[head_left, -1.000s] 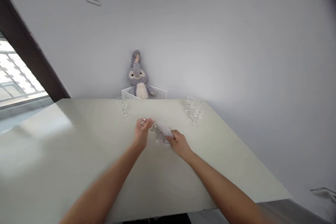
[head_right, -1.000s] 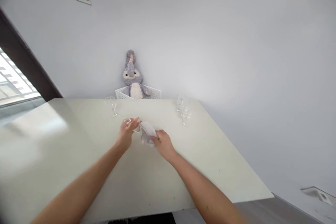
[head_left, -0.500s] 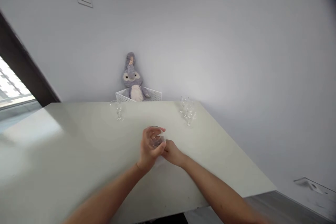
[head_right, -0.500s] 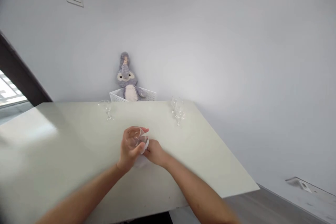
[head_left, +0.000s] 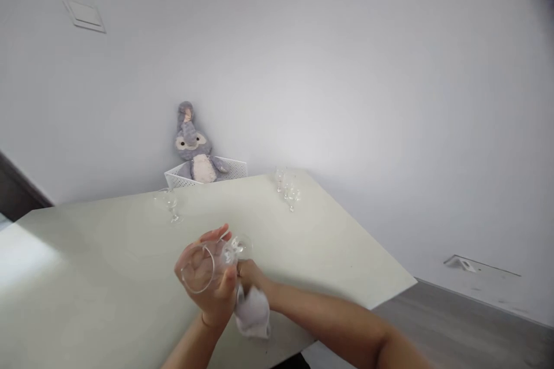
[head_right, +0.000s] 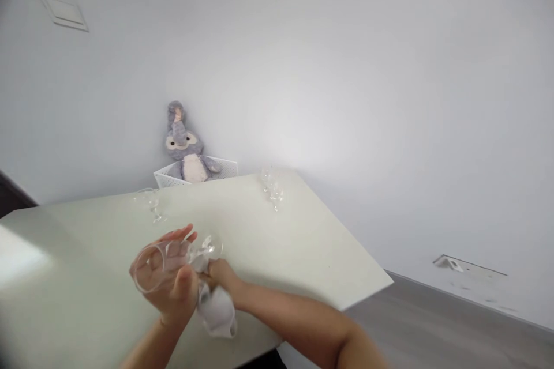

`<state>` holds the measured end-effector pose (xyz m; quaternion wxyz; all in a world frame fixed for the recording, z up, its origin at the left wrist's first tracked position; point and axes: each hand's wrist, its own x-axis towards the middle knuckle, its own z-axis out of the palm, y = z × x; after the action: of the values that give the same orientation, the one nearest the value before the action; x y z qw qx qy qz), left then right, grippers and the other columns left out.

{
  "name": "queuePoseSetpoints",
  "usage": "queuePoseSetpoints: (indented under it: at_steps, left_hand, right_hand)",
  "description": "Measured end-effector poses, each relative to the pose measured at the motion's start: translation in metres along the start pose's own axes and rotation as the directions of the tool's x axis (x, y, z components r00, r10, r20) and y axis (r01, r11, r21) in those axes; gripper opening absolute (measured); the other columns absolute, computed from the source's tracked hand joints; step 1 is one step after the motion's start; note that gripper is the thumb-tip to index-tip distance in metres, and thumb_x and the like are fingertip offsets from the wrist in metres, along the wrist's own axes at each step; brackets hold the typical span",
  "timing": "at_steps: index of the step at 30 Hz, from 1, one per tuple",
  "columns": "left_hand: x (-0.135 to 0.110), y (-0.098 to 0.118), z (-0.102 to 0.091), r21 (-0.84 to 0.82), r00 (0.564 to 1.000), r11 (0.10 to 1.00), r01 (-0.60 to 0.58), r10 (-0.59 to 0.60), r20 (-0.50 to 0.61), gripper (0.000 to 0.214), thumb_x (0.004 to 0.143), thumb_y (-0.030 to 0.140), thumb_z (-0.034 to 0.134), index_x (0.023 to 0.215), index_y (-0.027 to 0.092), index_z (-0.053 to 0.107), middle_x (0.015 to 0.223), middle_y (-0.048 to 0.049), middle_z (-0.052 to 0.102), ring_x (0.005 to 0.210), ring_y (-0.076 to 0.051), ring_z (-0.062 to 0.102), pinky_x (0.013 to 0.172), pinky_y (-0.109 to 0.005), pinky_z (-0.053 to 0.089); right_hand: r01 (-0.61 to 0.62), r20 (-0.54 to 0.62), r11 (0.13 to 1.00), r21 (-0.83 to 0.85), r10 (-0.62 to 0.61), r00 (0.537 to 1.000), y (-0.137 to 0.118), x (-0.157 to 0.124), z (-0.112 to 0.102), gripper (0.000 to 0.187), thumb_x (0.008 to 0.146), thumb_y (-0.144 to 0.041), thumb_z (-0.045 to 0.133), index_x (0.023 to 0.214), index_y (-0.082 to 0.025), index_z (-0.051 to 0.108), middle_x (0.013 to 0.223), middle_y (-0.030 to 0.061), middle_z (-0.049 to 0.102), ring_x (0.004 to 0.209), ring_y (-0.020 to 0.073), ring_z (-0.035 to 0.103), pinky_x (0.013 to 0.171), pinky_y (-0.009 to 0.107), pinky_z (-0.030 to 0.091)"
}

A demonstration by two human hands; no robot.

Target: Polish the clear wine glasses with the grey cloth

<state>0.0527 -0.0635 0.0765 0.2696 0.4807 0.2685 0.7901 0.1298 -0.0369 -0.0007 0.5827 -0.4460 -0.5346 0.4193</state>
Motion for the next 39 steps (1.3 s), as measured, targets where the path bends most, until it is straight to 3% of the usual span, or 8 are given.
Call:
queuePoseSetpoints:
  at_steps: [2,4,8,12,17,24,28,39]
  left_hand:
    - [0.009,0.003,-0.005,0.046,0.999,0.998,-0.044,0.044,0.011,0.059,0.057,0.047,0.07,0.1,0.024,0.037,0.1,-0.0062,0.055,0.096,-0.027,0.058,0.082,-0.051,0.046]
    - [0.021,0.003,-0.012,0.103,0.998,0.993,-0.063,0.06,0.033,0.053,0.058,0.044,0.071,0.095,0.022,0.04,0.097,-0.0067,0.055,0.095,-0.027,0.058,0.085,-0.05,0.045]
    - [0.031,-0.013,-0.016,0.223,0.99,0.975,-0.023,-0.01,0.143,0.046,0.059,0.031,0.072,0.093,0.018,0.045,0.099,-0.0087,0.055,0.1,-0.026,0.056,0.091,-0.047,0.041]
    - [0.011,-0.036,0.006,0.149,0.949,0.985,0.088,-0.128,0.289,0.05,0.063,0.028,0.07,0.104,0.02,0.044,0.108,-0.0101,0.054,0.106,-0.025,0.052,0.091,-0.044,0.041]
    - [0.002,-0.052,0.02,0.32,0.749,0.931,0.176,-0.338,0.57,0.068,0.057,0.028,0.075,0.118,0.026,0.045,0.125,-0.0104,0.049,0.115,-0.029,0.045,0.096,-0.045,0.036]
    - [0.024,-0.089,-0.052,0.644,0.806,0.707,0.294,-0.545,0.23,0.044,0.065,0.04,0.065,0.107,0.029,0.053,0.119,-0.0051,0.053,0.103,-0.027,0.053,0.087,-0.044,0.042]
    - [0.02,-0.114,-0.083,0.7,0.783,0.63,0.337,-0.6,0.163,0.045,0.062,0.042,0.066,0.103,0.027,0.055,0.114,-0.0072,0.055,0.099,-0.029,0.055,0.082,-0.045,0.044]
    - [0.028,-0.118,-0.089,0.508,0.782,0.669,0.542,-0.623,-0.015,0.029,0.062,0.033,0.066,0.088,0.021,0.059,0.099,-0.0083,0.06,0.099,-0.025,0.054,0.084,-0.04,0.042]
  right_hand:
    - [0.112,0.281,0.934,-0.339,-0.014,0.96,-0.005,0.003,-0.013,0.014,0.061,-0.024,0.067,0.067,-0.011,0.065,0.063,-0.0014,0.063,0.066,0.0159,0.056,0.067,0.025,0.046]
    - [0.289,0.496,0.737,-0.611,0.072,0.865,-0.016,0.01,-0.034,0.035,0.056,-0.024,0.073,0.089,-0.014,0.064,0.087,0.0053,0.065,0.082,0.0206,0.056,0.078,0.031,0.043]
    - [0.254,0.312,0.625,-0.738,-0.018,0.95,-0.044,0.021,-0.066,0.056,0.069,-0.029,0.065,0.121,-0.017,0.048,0.104,0.0093,0.057,0.088,0.0185,0.053,0.077,0.029,0.042]
    - [0.306,0.304,0.617,-0.725,-0.113,0.946,-0.051,0.017,-0.066,0.036,0.073,-0.026,0.06,0.109,-0.023,0.057,0.086,0.0025,0.058,0.077,0.0152,0.054,0.066,0.024,0.04]
    - [0.257,0.299,0.627,-0.735,-0.04,0.953,-0.02,0.024,-0.085,0.009,0.075,-0.021,0.053,0.073,-0.02,0.062,0.074,0.0005,0.061,0.067,0.0131,0.055,0.058,0.021,0.036]
    - [-0.065,-0.046,0.584,-0.809,0.048,0.998,0.016,0.046,-0.168,0.021,0.075,-0.028,0.048,0.059,-0.019,0.058,0.061,-0.0003,0.059,0.06,0.0147,0.054,0.059,0.024,0.037]
    - [-0.219,-0.191,0.579,-0.785,0.109,0.975,0.024,0.055,-0.189,0.019,0.071,-0.031,0.05,0.059,-0.019,0.059,0.057,-0.0012,0.058,0.056,0.0146,0.052,0.053,0.023,0.034]
    - [-0.275,-0.181,0.54,-0.795,0.22,0.958,0.032,0.072,-0.199,0.02,0.072,-0.034,0.047,0.07,-0.018,0.059,0.06,0.0009,0.059,0.057,0.0163,0.055,0.055,0.025,0.036]
